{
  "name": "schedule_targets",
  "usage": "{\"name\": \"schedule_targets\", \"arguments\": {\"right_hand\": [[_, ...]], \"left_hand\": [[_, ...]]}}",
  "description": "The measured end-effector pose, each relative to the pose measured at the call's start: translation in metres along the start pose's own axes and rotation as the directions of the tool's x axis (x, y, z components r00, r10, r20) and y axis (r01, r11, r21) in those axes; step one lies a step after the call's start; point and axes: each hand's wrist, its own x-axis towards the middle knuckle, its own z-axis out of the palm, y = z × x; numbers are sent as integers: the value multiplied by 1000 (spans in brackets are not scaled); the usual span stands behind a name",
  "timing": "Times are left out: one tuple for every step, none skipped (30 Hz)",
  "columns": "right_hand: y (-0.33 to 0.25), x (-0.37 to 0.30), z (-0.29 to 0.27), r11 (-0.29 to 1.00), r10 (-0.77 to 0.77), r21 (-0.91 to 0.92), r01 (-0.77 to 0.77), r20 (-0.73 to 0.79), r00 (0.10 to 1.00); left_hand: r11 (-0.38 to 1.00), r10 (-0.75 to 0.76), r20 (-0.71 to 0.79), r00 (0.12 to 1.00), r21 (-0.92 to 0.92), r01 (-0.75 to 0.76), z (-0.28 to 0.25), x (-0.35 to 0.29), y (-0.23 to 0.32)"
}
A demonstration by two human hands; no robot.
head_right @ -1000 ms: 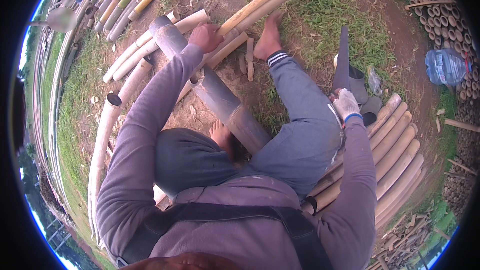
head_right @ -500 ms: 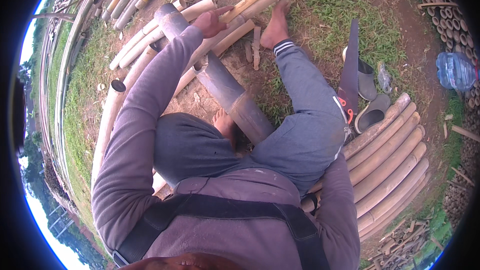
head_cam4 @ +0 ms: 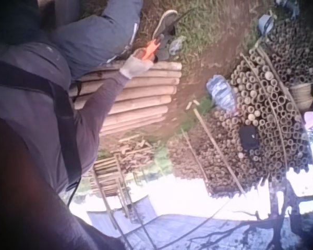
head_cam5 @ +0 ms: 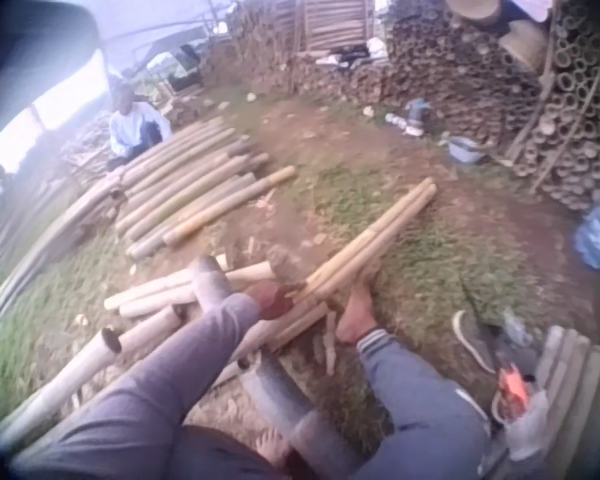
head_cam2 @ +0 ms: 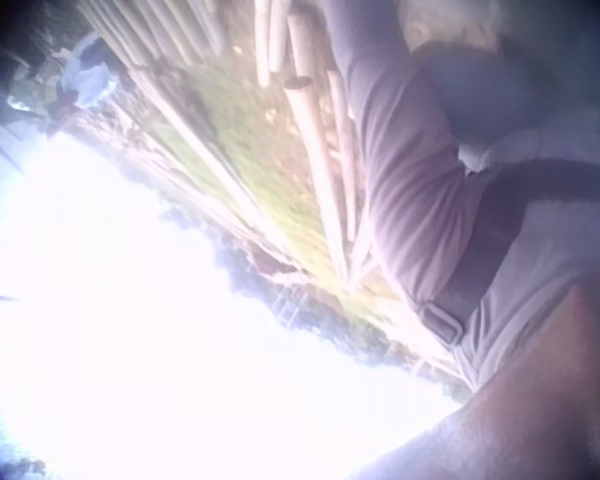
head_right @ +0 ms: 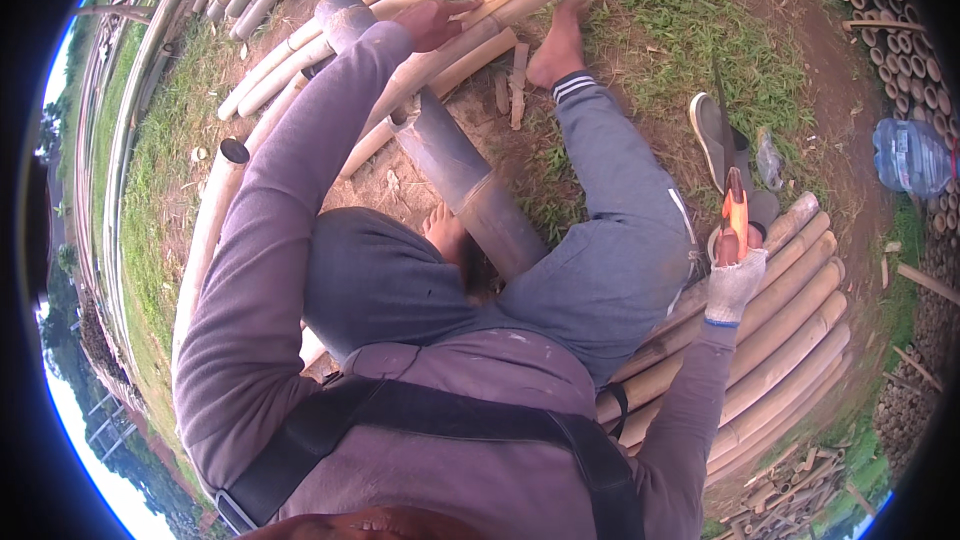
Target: The person uses a hand saw to cut bamboo poles into shorter sections. They position each pole on a log support, saw through it, and then move the cut pieces aside to continue with the next pole.
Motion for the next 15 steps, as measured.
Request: {"name": "schedule_targets", "arguments": {"right_hand": [[-36, -14, -1, 998, -29, -51, 29, 14, 999], [-66, -28, -3, 993, -52, -103, 55, 27, 998], [-88, -40, -7, 977, -132, -157, 143, 78, 988], [-107, -48, -10, 951, -211, -203, 235, 136, 968], [-122, -54, -12, 913, -286, -240, 329, 195, 938], [-134, -61, -13, 933, -273, -180, 312, 212, 938], [-144, -67, -13, 949, -262, -117, 294, 231, 937], [-148, -68, -13, 961, -252, -54, 273, 251, 935], [-147, -69, -14, 947, -292, -40, 319, 309, 905], [-146, -69, -14, 932, -329, -24, 363, 366, 870], [-145, -69, -14, 915, -365, -6, 404, 421, 830], [-153, -73, -5, 908, -370, -9, 418, 450, 813], [-156, -77, 8, 907, -379, 9, 420, 451, 808], [-158, -81, 24, 906, -387, 28, 422, 453, 803], [-158, -83, 41, 904, -398, 50, 424, 460, 794]], "left_hand": [[999, 29, -14, 999, 23, -29, 3, 4, -7], [999, 29, 14, 999, 28, -30, 1, 8, -8], [999, 35, 43, 998, 32, -37, -3, 11, -6], [999, 37, 69, 997, 36, -40, -9, 13, -4], [998, 29, 92, 995, 61, -35, -16, 16, -2], [996, 19, 117, 993, 83, -28, -21, 17, 1], [994, 5, 140, 990, 106, -21, -25, 17, 4], [993, -2, 135, 991, 118, -14, -28, 15, 7], [992, -2, 128, 992, 128, -15, -30, 15, 12], [990, -2, 121, 993, 138, -15, -32, 14, 16], [989, -6, 122, 992, 144, -12, -35, 14, 20], [988, -21, 120, 992, 153, 3, -40, 9, 21], [987, -26, 122, 992, 162, 6, -42, 8, 23], [988, -2, 107, 994, 152, -15, -40, 9, 20], [989, 15, 92, 996, 143, -28, -36, 10, 13]]}}
